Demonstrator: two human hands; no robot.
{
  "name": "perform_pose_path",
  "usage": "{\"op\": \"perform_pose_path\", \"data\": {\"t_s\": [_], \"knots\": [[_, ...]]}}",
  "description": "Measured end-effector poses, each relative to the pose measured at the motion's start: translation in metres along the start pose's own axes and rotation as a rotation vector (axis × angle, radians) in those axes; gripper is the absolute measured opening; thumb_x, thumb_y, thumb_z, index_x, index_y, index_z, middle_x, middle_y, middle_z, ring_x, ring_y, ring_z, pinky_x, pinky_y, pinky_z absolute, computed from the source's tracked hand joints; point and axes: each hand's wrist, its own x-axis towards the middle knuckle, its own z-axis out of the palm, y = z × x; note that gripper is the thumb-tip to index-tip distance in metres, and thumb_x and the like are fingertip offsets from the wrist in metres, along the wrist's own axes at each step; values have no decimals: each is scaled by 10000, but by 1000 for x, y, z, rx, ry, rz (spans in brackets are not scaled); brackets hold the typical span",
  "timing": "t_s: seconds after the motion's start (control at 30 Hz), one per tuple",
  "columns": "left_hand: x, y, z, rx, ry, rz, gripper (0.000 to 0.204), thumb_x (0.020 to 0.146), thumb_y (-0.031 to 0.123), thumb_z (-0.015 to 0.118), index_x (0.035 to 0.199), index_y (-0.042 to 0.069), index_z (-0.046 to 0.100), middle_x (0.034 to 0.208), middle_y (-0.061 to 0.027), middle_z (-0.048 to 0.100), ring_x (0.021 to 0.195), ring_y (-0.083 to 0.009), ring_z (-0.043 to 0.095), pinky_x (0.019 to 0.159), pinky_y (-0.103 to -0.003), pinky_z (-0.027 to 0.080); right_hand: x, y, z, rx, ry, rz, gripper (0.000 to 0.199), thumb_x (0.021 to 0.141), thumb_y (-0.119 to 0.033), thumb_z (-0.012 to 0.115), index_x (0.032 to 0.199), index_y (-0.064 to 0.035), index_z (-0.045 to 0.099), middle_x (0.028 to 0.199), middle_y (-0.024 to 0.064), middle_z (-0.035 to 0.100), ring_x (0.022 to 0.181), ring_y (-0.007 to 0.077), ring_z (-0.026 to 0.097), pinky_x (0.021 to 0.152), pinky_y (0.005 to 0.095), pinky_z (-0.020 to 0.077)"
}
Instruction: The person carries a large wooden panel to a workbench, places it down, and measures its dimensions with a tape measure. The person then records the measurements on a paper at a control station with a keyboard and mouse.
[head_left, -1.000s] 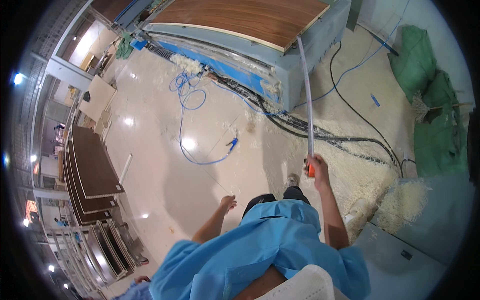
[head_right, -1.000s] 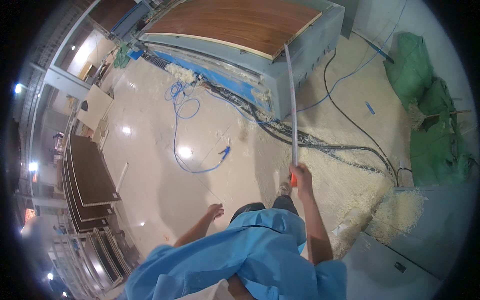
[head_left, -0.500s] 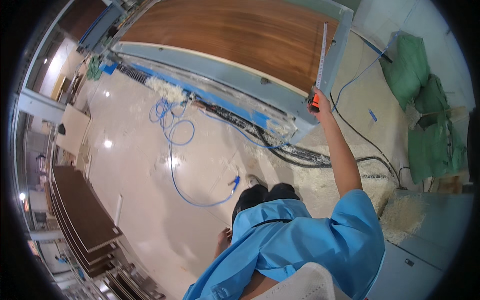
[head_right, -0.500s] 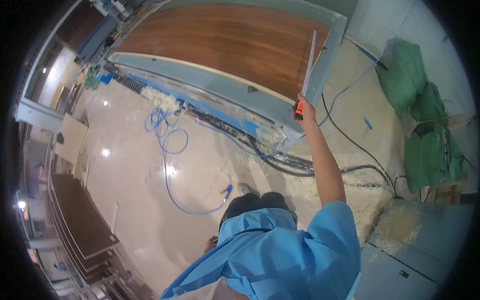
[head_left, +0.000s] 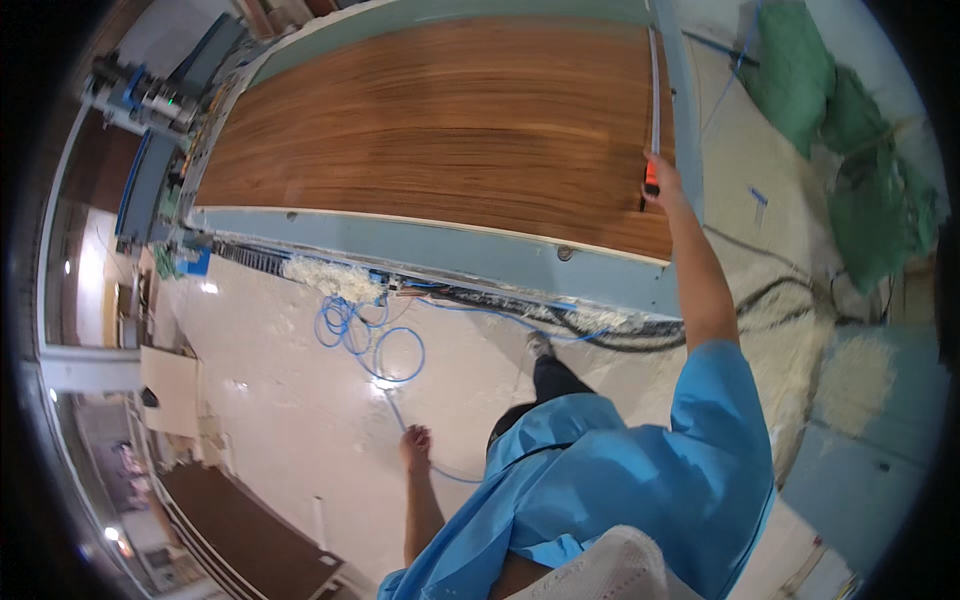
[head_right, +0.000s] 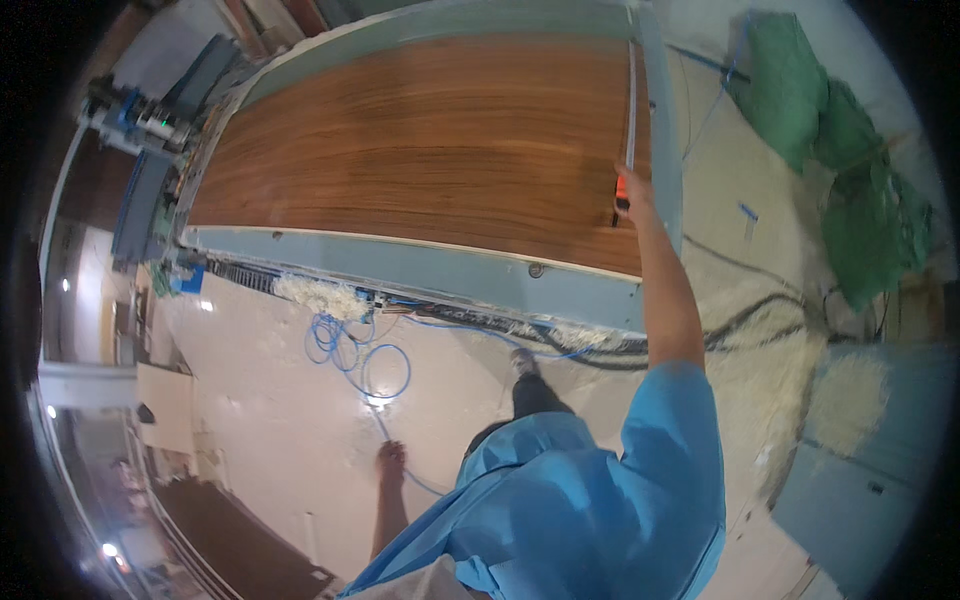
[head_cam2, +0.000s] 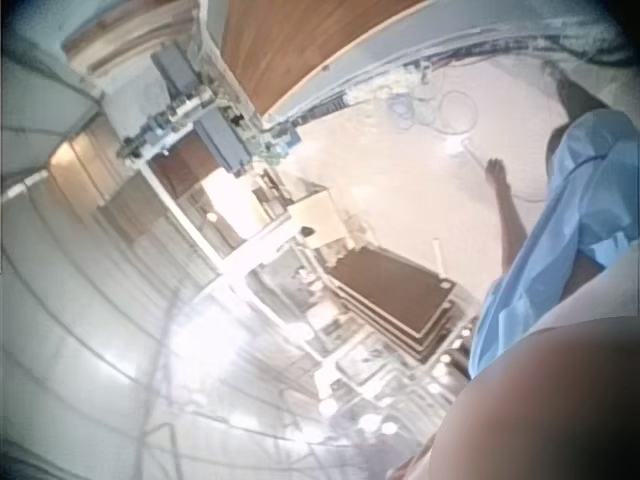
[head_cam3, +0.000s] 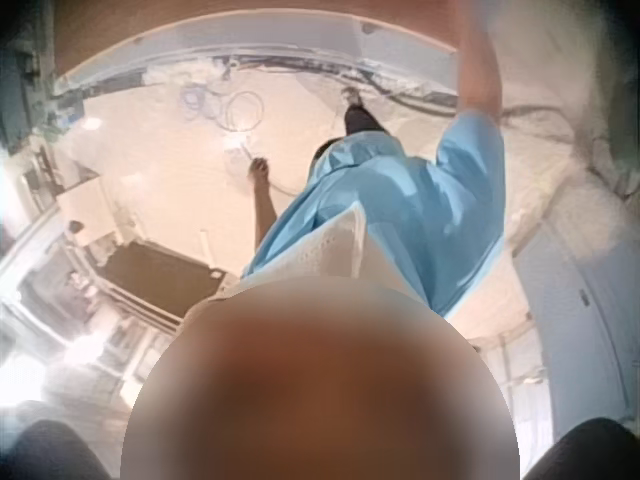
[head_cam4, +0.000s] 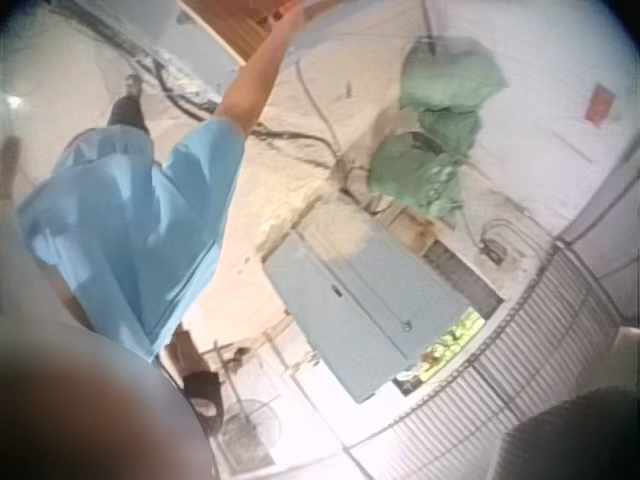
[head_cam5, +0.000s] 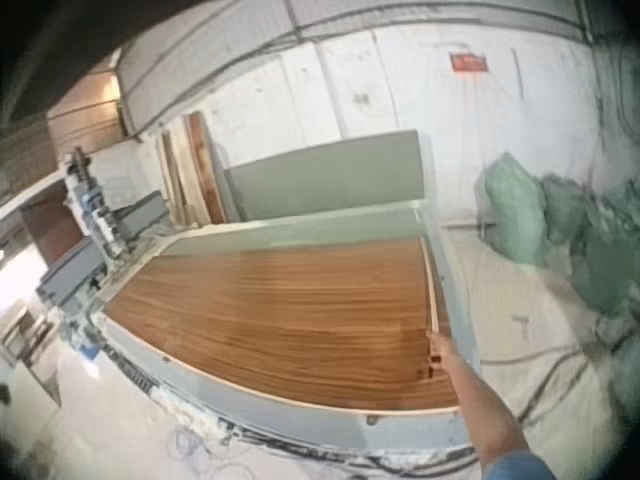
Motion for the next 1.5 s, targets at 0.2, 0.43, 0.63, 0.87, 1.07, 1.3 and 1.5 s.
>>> {"op": "perform_pose_path", "data": {"t_s": [0.2,0.43,0.63,0.87,1.07,1.3,1.5], "knots": [[10,56,84,484,-295,-197,388,1037,362,598,1279,59,615,1130,-119,713,983,-221,714,826,-324,569,5,-3,1,-93,89,-71,549,809,-483,849,1058,-50,621,759,55,574,627,199,588,514,400,489],[83,107,157,796,-496,-204,396,1028,367,614,1272,54,619,1129,-116,725,967,-219,722,823,-325,561,-46,21,-32,-361,202,-164,699,790,-562,815,1184,0,686,930,116,693,835,259,673,629,402,546],[104,177,265,1049,-656,486,297,1026,236,605,1191,-2,669,1024,-127,746,888,-205,729,814,-325,561,-168,89,-60,-593,414,-232,661,792,-524,807,1174,4,696,931,155,718,863,255,687,765,382,532],[57,247,429,903,-981,1055,231,994,165,668,1175,22,669,1052,-150,739,956,-259,719,864,-367,555,-281,170,-63,-738,574,-150,538,809,-406,807,1152,-13,676,925,155,699,869,313,686,769,435,522],[50,236,540,1172,-983,1500,543,969,283,673,1451,88,515,1452,-192,558,1373,-398,487,1174,-515,359,-302,197,-55,-672,624,-150,512,809,-375,828,1163,-39,674,926,140,689,852,309,674,782,436,532],[68,205,586,1400,-806,1786,682,1029,510,510,1595,158,366,1655,-92,358,1540,-380,263,1264,-573,153,-306,201,-58,-764,635,-106,595,819,-478,778,1231,-66,658,1057,155,682,959,338,698,833,447,551],[75,211,584,1457,-820,1712,680,1056,539,448,1621,184,319,1689,-86,280,1566,-372,191,1276,-559,124,-303,201,-61,-786,693,-157,621,816,-474,794,1298,-112,641,1034,132,678,941,318,715,812,435,568]]}}
